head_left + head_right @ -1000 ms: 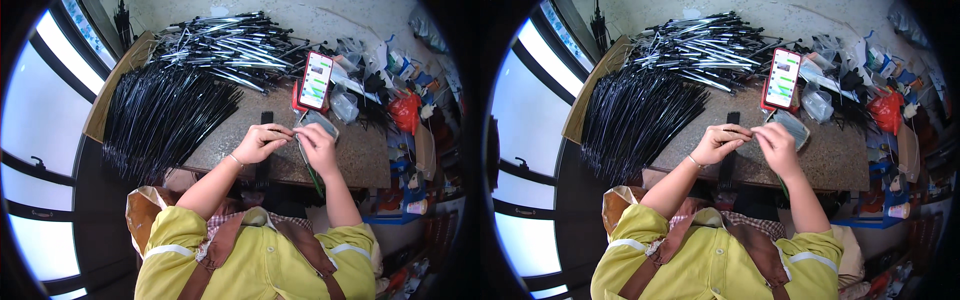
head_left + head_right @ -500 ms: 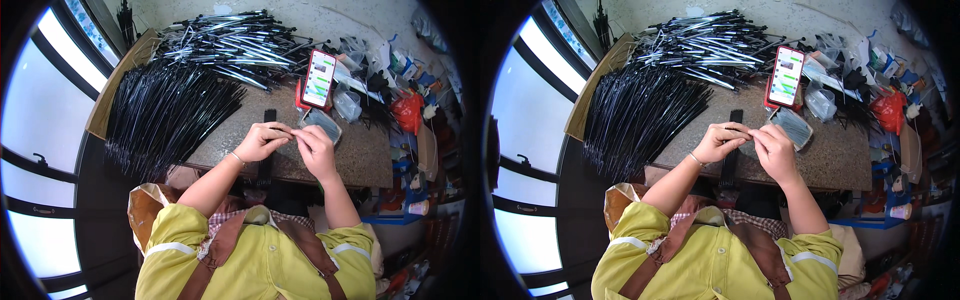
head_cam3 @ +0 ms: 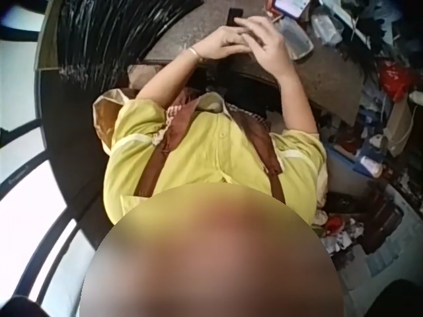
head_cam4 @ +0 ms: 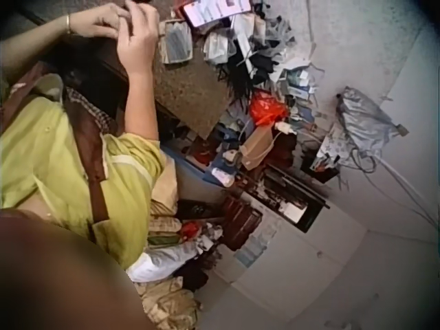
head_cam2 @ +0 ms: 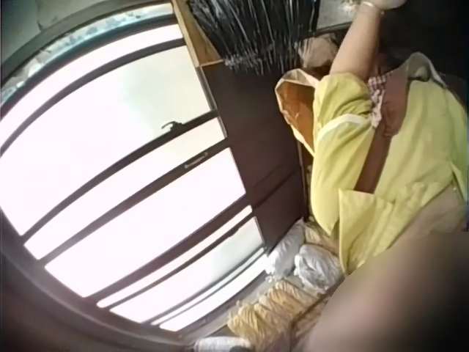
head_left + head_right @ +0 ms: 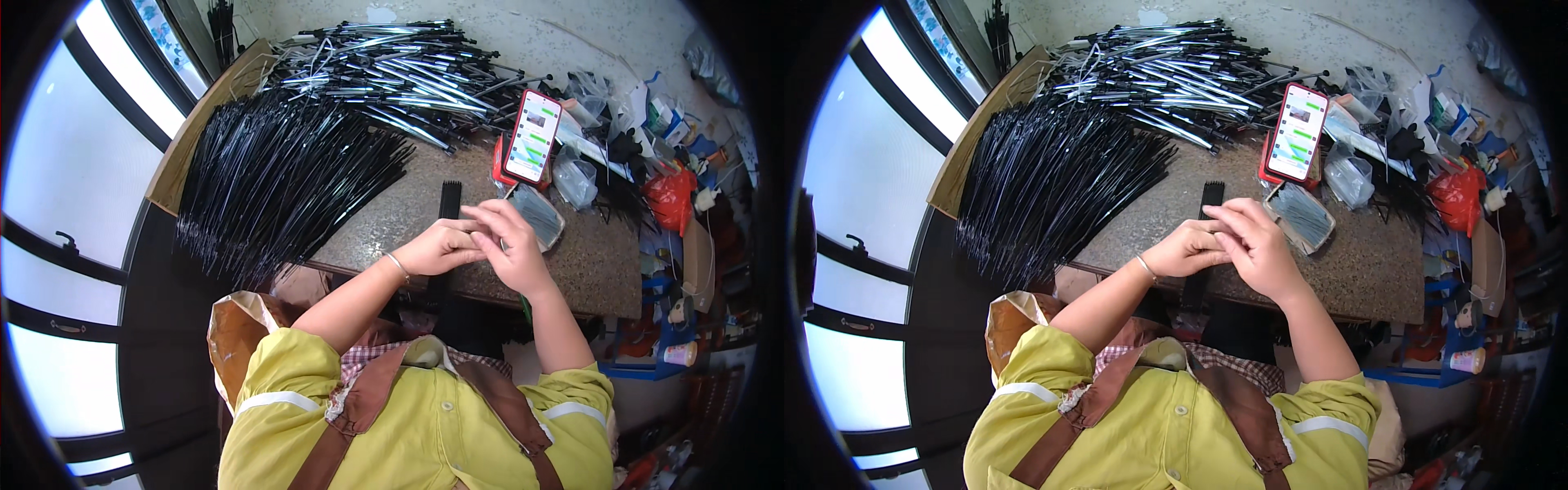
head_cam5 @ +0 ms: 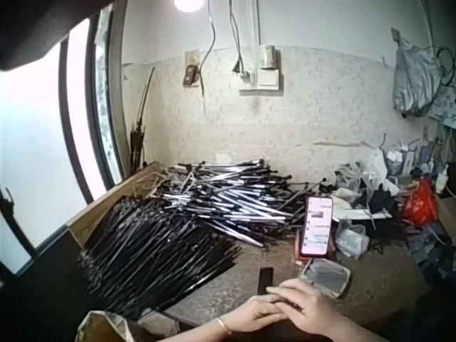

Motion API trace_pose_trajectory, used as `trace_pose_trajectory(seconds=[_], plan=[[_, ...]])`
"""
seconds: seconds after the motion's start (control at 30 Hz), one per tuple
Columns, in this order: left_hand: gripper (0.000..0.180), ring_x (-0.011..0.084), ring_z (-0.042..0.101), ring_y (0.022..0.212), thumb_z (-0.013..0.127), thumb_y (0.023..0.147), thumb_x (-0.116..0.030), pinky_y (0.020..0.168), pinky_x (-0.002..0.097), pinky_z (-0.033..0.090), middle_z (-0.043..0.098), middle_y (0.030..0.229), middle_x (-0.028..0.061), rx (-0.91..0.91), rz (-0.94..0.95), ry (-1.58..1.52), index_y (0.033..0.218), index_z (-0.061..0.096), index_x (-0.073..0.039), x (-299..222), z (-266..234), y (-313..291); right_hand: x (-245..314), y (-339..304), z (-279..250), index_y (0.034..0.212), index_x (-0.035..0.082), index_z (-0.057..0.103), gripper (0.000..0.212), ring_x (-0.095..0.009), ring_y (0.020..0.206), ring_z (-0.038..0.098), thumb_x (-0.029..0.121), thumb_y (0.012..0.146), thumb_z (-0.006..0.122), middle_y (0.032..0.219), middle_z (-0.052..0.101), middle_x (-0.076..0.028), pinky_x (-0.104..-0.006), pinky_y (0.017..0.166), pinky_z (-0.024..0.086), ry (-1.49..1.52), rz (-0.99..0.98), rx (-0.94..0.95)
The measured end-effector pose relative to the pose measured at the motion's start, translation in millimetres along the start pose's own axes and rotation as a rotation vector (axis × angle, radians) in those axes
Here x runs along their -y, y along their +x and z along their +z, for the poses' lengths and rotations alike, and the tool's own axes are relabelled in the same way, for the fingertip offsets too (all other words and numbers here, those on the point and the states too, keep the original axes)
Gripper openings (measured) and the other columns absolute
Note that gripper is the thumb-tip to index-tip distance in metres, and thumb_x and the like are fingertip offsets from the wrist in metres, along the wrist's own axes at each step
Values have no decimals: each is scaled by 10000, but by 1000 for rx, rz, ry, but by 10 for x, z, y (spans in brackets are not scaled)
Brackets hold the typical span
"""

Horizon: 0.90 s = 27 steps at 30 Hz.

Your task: Bundling and securing groups of black wires or rods using ties and pliers.

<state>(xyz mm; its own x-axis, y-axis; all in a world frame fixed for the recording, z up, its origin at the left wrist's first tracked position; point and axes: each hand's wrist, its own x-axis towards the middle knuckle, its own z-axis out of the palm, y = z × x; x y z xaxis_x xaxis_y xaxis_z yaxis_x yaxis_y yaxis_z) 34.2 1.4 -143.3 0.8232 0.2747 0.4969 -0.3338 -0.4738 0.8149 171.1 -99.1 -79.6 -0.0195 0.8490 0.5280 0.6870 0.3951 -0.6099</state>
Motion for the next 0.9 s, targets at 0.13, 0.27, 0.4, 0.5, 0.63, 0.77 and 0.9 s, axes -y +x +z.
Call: trace_pose_trajectory(seconds=[0.13,0.27,0.4,0.5,0.63,0.77,0.9], plan=[[179,245,605,916,650,792,-96,810,312,468,625,994,142,-203,-131,-416,944,628,-5,1,46,-162,-59,9,-48,1024,56,637,232,-270,920,561,48,793,610,986,586,-97,-333,785,453,-43,-12,234],[339,263,580,951,691,758,-151,877,352,439,588,1069,137,44,-223,-105,1049,573,-24,0,0,-274,-458,220,185,1158,112,575,304,-276,1146,455,189,864,548,1211,518,-76,-389,947,372,124,-63,393],[520,292,546,991,698,717,-217,958,434,367,544,1133,140,349,-15,182,1174,509,-59,-99,139,-347,-937,-115,637,1307,181,435,428,-245,1311,273,338,909,444,1392,359,-22,-467,1057,218,-322,21,486],[575,302,525,1021,663,709,-272,998,484,310,525,1150,145,455,140,312,1220,489,-75,-173,292,-531,-962,-217,770,1368,211,346,490,-218,1356,191,402,919,392,1449,275,14,-509,1081,142,-552,44,553],[575,295,503,1059,576,724,-348,1027,528,243,516,1143,153,585,395,575,1224,495,-74,-144,480,-660,-934,-324,711,1397,224,284,529,-194,1363,166,435,918,366,1465,235,43,-535,1078,101,-554,39,568],[571,279,496,1079,521,741,-384,1034,538,227,519,1127,159,581,538,636,1207,503,-54,-109,406,-690,-914,-352,800,1392,219,298,523,-189,1365,161,436,920,364,1464,240,39,-526,1083,80,-533,80,516],[603,291,493,1105,564,703,-398,1024,524,262,525,1135,161,521,340,293,1185,506,-41,-465,191,-619,-782,-481,774,1384,200,314,522,-187,1360,172,439,922,363,1459,251,11,-502,1084,97,-348,229,522]])
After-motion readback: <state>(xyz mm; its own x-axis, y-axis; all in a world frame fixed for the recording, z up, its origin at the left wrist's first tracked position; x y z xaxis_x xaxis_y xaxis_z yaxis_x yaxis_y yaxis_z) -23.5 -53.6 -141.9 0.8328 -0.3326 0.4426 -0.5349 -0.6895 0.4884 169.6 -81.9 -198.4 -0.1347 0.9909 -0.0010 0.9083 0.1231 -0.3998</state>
